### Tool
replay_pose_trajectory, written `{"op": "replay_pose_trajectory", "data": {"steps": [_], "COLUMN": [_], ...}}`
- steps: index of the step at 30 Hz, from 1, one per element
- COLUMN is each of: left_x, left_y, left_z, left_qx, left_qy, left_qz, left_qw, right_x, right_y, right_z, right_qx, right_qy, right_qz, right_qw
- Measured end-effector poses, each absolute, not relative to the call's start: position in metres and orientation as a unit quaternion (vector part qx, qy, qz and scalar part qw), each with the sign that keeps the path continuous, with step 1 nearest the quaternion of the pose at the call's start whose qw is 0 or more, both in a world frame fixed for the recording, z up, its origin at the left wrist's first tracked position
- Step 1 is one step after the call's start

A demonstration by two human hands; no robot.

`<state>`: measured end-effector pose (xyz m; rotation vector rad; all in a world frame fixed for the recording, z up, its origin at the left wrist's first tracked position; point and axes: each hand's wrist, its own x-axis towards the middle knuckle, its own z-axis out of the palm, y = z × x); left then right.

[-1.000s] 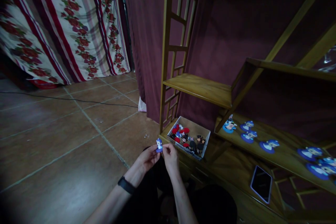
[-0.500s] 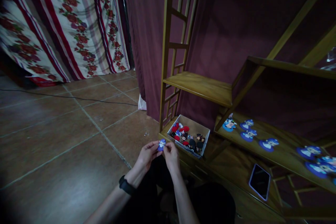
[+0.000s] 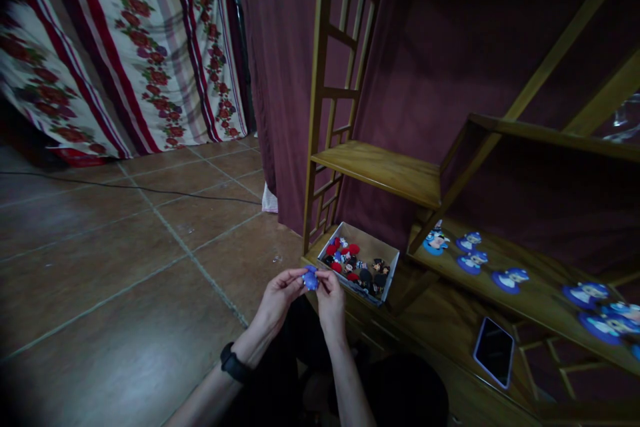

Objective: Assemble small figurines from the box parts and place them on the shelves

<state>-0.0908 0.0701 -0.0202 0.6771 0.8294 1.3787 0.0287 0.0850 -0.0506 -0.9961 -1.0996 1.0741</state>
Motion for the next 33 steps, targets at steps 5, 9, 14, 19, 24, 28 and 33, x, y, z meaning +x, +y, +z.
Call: {"op": "replay_pose_trajectory", "data": {"steps": [5, 9, 14, 19, 24, 28, 33], "left_x": [-0.091, -0.092, -0.094, -0.094, -0.089, -0.085, -0.082], "left_y": [0.071, 0.075, 0.077, 0.076, 0.077, 0.077, 0.074], "left_z": [-0.026, -0.032, -0.033, -0.034, -0.036, -0.035, -0.032], "left_qx": [0.28, 0.23, 0.175, 0.161, 0.165, 0.183, 0.195], "left_qy": [0.379, 0.407, 0.415, 0.408, 0.412, 0.414, 0.41], "left_qz": [0.605, 0.591, 0.549, 0.539, 0.546, 0.554, 0.558], "left_qw": [0.642, 0.657, 0.704, 0.719, 0.71, 0.699, 0.695], "right_x": [0.027, 0.024, 0.022, 0.023, 0.028, 0.032, 0.034], "right_y": [0.085, 0.085, 0.084, 0.083, 0.082, 0.083, 0.082], "right_z": [-0.057, -0.061, -0.06, -0.057, -0.057, -0.059, -0.062], "right_qx": [-0.467, -0.497, -0.523, -0.528, -0.535, -0.535, -0.524], "right_qy": [-0.494, -0.494, -0.477, -0.462, -0.468, -0.477, -0.455], "right_qz": [0.453, 0.43, 0.438, 0.463, 0.451, 0.444, 0.456], "right_qw": [0.577, 0.569, 0.554, 0.541, 0.54, 0.537, 0.558]}}
